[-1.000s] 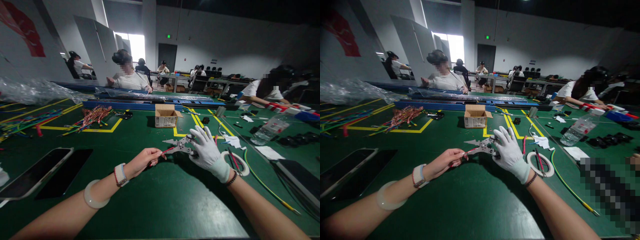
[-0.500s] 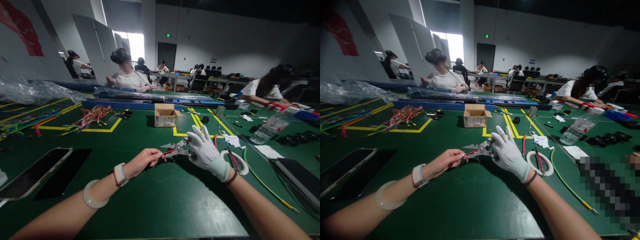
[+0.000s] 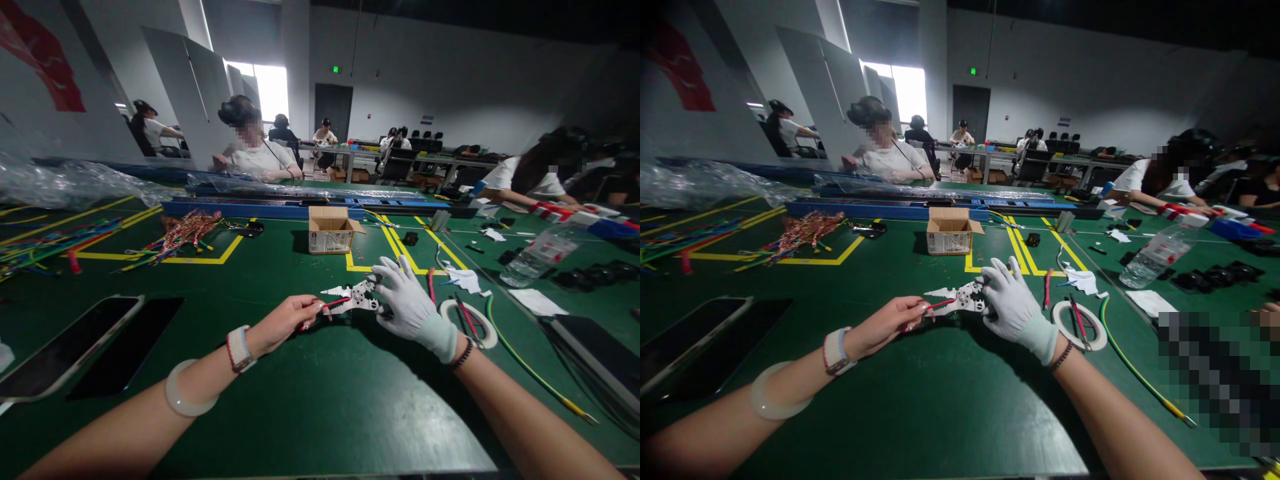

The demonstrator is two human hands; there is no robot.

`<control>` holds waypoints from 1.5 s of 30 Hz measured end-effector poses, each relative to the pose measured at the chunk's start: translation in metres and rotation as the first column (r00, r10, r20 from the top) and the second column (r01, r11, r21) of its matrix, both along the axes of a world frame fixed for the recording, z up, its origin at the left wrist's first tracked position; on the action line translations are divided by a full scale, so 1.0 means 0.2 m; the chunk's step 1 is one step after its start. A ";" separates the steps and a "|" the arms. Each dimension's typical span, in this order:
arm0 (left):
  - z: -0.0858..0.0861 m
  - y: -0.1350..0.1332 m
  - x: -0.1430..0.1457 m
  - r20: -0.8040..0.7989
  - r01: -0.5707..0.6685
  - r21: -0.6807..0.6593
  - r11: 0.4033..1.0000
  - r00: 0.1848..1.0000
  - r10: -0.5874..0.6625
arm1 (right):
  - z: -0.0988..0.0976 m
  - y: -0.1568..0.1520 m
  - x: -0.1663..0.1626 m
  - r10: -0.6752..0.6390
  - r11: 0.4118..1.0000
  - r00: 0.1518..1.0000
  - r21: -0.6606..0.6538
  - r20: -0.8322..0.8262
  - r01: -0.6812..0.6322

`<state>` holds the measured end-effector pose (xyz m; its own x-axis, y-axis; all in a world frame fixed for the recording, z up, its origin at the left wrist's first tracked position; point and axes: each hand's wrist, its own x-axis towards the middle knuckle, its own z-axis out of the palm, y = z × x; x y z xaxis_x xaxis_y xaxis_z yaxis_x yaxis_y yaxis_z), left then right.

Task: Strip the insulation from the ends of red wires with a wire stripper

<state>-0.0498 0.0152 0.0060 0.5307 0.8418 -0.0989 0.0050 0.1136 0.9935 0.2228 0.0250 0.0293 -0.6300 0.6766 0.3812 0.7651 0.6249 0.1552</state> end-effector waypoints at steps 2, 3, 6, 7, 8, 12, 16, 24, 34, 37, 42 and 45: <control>0.01 0.00 0.00 0.009 -0.002 -0.005 1.000 1.000 0.002 | 0.00 0.00 0.00 -0.001 1.000 1.000 -0.019 -0.003 0.001; 0.01 0.00 0.00 0.011 0.000 -0.011 1.000 1.000 0.000 | 0.00 0.00 0.00 0.000 1.000 1.000 -0.022 -0.003 0.000; 0.01 0.00 0.00 0.001 0.010 -0.021 1.000 1.000 -0.010 | 0.00 0.00 0.00 0.005 1.000 1.000 -0.014 0.000 -0.005; 0.00 0.00 -0.01 -0.005 0.014 -0.018 1.000 1.000 -0.014 | 0.00 0.00 0.00 0.005 1.000 1.000 -0.007 0.001 -0.005; 0.00 0.00 -0.01 -0.011 0.018 -0.015 1.000 1.000 -0.018 | 0.00 0.00 0.00 0.005 1.000 1.000 0.000 0.004 -0.005; -0.01 0.01 -0.01 -0.040 0.026 0.000 1.000 0.999 -0.026 | 0.00 0.00 0.00 0.000 1.000 1.000 0.015 0.013 0.000; 0.00 0.01 -0.01 -0.071 0.025 0.020 0.999 0.997 -0.023 | 0.00 0.00 0.00 -0.001 1.000 1.000 0.016 0.008 0.001; 0.00 0.01 -0.02 -0.117 0.012 0.040 0.999 0.993 -0.007 | -0.01 -0.01 -0.01 0.014 1.000 1.000 0.025 -0.010 -0.013; 0.01 0.00 -0.01 -0.002 -0.056 0.010 0.998 0.998 0.056 | -0.02 0.02 0.01 0.044 0.999 0.998 0.010 0.045 -0.044; 0.01 -0.01 -0.01 0.030 -0.082 -0.010 0.997 0.996 0.082 | -0.02 0.02 0.01 0.048 0.999 0.998 -0.016 0.036 -0.048; 0.01 -0.02 0.00 0.061 -0.056 -0.029 0.998 0.996 0.057 | -0.01 0.00 0.02 0.000 0.999 0.998 -0.041 0.057 0.002; 0.02 -0.02 0.00 0.071 -0.038 -0.029 0.999 0.997 0.040 | -0.01 0.00 0.02 -0.024 0.999 0.997 -0.043 0.077 0.027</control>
